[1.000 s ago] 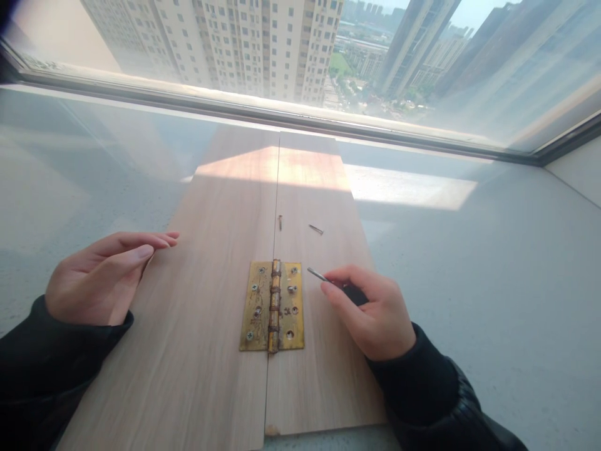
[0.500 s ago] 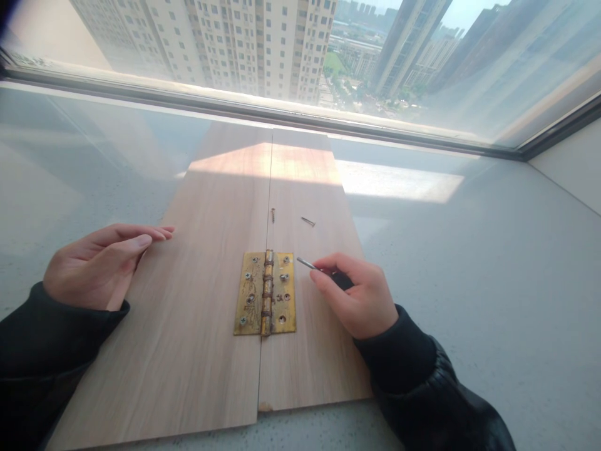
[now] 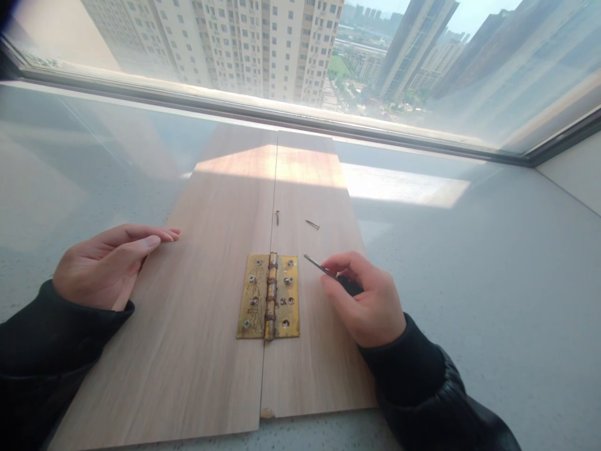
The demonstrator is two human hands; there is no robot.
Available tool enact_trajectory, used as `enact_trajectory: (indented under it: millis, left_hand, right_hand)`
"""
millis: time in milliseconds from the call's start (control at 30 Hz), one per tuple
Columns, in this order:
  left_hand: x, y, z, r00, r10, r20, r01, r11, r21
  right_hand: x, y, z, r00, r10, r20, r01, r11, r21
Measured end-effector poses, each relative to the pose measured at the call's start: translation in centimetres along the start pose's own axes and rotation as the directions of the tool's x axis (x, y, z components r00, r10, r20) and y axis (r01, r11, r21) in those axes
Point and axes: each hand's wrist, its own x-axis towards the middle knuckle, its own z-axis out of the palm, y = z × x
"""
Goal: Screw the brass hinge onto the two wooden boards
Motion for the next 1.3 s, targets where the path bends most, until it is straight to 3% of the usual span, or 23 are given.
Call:
enact_trajectory:
  millis: [100, 433, 733, 833, 1033, 1100, 1167, 1300]
  left_hand:
    - [-0.1, 0.1, 0.1, 0.998, -0.061, -0.009, 0.059, 0.989, -0.139]
    - [-0.3, 0.7, 0.4, 0.998, -0.055, -0.006, 0.054, 0.987, -0.153]
    - [-0.2, 0.3, 0.2, 0.999, -0.035, -0.004, 0.035, 0.993, -0.109]
    - [-0.2, 0.2, 0.3, 0.999, -0.037, -0.005, 0.036, 0.993, -0.116]
    - [-0.3, 0.4, 0.3, 0.999, -0.034, 0.018, 0.036, 0.992, -0.12]
    - [-0.3, 0.5, 0.3, 0.999, -0.04, 0.027, 0.042, 0.993, -0.109]
    - [-0.3, 0.6, 0.3, 0.998, -0.054, 0.032, 0.057, 0.994, -0.094]
    - [-0.5, 0.8, 0.3, 0.998, -0.056, 0.025, 0.058, 0.995, -0.078]
  right_hand:
    - [0.0, -0.4, -0.1, 0.998, -0.062, 0.024, 0.062, 0.998, 0.003]
    - [0.7, -0.1, -0.9, 0.934, -0.322, 0.156, 0.325, 0.946, 0.011]
    - [1.0, -0.2, -1.0, 0.889, -0.438, 0.13, 0.444, 0.896, -0.019]
    - [1.1, -0.5, -1.3, 0.851, -0.502, 0.155, 0.514, 0.857, -0.048]
    - [2.3, -2.0, -3.1, 0.695, -0.596, 0.402, 0.704, 0.679, -0.21]
    - [3.5, -3.2, -3.8, 0.602, -0.606, 0.52, 0.79, 0.548, -0.275]
    - [4.9, -4.6, -4.2, 0.471, -0.584, 0.661, 0.875, 0.408, -0.262]
    - [7.3, -7.0, -4.4, 0.291, -0.539, 0.791, 0.947, 0.278, -0.159]
